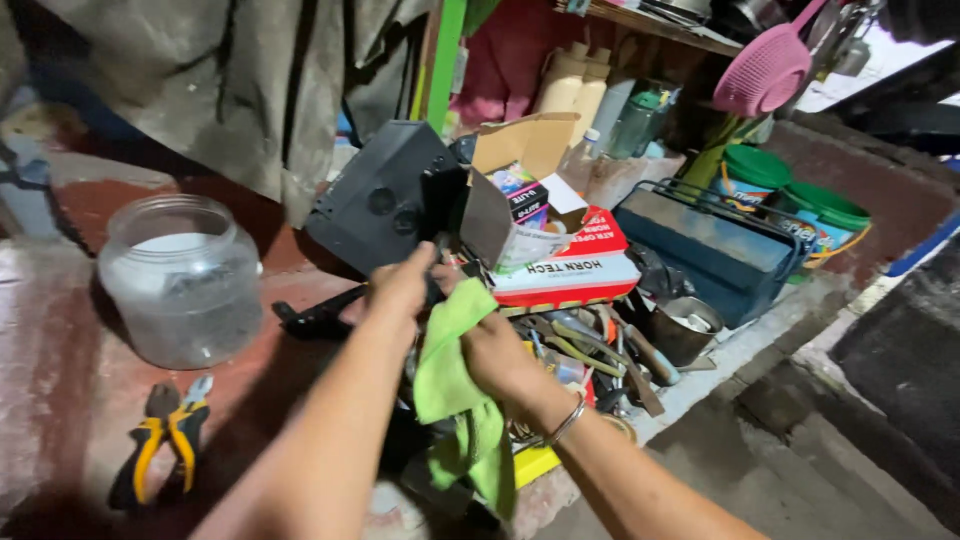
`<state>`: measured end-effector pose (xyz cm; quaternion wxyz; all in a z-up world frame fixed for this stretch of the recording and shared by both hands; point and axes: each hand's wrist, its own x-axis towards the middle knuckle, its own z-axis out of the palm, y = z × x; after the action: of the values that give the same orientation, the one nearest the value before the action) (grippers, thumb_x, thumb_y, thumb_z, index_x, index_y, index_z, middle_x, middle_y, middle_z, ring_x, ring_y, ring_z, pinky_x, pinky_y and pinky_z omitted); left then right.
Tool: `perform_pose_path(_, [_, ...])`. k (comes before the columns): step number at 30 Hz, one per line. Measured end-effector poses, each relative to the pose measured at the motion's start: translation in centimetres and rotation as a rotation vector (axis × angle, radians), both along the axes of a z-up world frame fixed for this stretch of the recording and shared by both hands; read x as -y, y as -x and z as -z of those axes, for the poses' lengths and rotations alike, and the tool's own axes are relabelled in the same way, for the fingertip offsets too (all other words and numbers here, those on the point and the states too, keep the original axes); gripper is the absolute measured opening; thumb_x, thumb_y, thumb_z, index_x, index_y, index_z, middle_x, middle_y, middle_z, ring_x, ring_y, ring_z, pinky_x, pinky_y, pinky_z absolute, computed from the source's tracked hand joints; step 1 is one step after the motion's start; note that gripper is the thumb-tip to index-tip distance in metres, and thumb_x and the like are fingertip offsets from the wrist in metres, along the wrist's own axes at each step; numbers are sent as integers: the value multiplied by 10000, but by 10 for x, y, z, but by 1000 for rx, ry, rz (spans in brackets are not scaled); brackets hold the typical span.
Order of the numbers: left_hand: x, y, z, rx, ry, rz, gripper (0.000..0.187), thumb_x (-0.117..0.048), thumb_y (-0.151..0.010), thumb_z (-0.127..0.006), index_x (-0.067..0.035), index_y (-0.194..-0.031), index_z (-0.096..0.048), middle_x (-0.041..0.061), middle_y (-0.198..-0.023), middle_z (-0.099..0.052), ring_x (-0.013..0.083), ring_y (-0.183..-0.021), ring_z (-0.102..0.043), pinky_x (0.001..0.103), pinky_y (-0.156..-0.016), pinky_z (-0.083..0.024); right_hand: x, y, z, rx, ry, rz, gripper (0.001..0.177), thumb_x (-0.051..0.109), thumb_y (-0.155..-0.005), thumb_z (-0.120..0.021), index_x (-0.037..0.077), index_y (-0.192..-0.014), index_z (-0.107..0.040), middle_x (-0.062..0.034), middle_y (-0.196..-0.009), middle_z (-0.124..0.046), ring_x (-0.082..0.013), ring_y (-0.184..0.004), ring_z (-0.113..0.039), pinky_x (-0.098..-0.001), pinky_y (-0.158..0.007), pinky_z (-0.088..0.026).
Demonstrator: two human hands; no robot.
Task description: The recorder is cleaning and assembling mechanical engine components, specifically a carburetor and a small housing.
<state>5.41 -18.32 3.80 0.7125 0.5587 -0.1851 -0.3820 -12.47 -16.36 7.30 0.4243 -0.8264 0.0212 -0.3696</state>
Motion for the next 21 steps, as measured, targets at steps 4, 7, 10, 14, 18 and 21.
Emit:
perform_pose_path(4, [-24, 7, -18, -363, 180, 128, 431, -411, -950, -701, 20, -933, -705, 110, -839, -737, 208, -713, -719, 346, -689, -594, 26, -7, 26, -305, -341, 245, 377, 170, -1021, -507, -18, -1304, -668, -177, -1245, -753, -191, -1063, -693, -338, -937, -562])
perform_pose_path(7, [-44, 23, -41, -318, 192, 143, 377, -393, -927, -688, -18, -966, -678, 110, -861, -766, 235, -753, -739, 386, -706, -593, 6, -8, -18, -65, -298, 55, 418, 181, -1076, -493, 10, -1454, -547, -117, -1420, -620, -177, -1257, -588, -325, -1076, -441])
perform_pose_path(10, [-50, 34, -37, -216, 184, 209, 417, -445, -933, -670, -43, -1010, -748, 68, -916, -767, 198, -803, -714, 363, -750, -578, -17, -9, -53, -342, -1028, 262, 407, 307, -1008, -444, 124, -1348, -573, -89, -1102, -688, -218, -922, -687, -403, -796, -576])
perform_pose_path(14, [-60, 43, -33, -559, 539, 416, 421, -416, -880, -730, -27, -1041, -710, 91, -955, -735, 205, -868, -733, 352, -818, -592, 8, -9, -3, -198, -1374, -156, 361, 212, -1006, -517, 59, -1324, -592, -89, -1071, -716, -196, -907, -712, -354, -781, -605])
perform_pose_path(18, [-51, 28, -25, -413, 405, 406, 345, -303, -807, -800, -19, -986, -719, 113, -912, -757, 203, -826, -748, 342, -790, -604, -2, -5, -14, -388, -1123, 140, 305, 201, -979, -548, -6, -1171, -664, -91, -942, -737, -211, -750, -716, -380, -668, -574])
perform_pose_path(21, [-29, 35, -14, 265, 40, 95, 295, -302, -819, -807, -34, -936, -760, 81, -846, -752, 164, -735, -665, 356, -646, -532, 38, -15, 39, -361, -849, 293, 269, 193, -981, -572, -12, -1090, -708, -65, -911, -749, -168, -734, -690, -336, -662, -559])
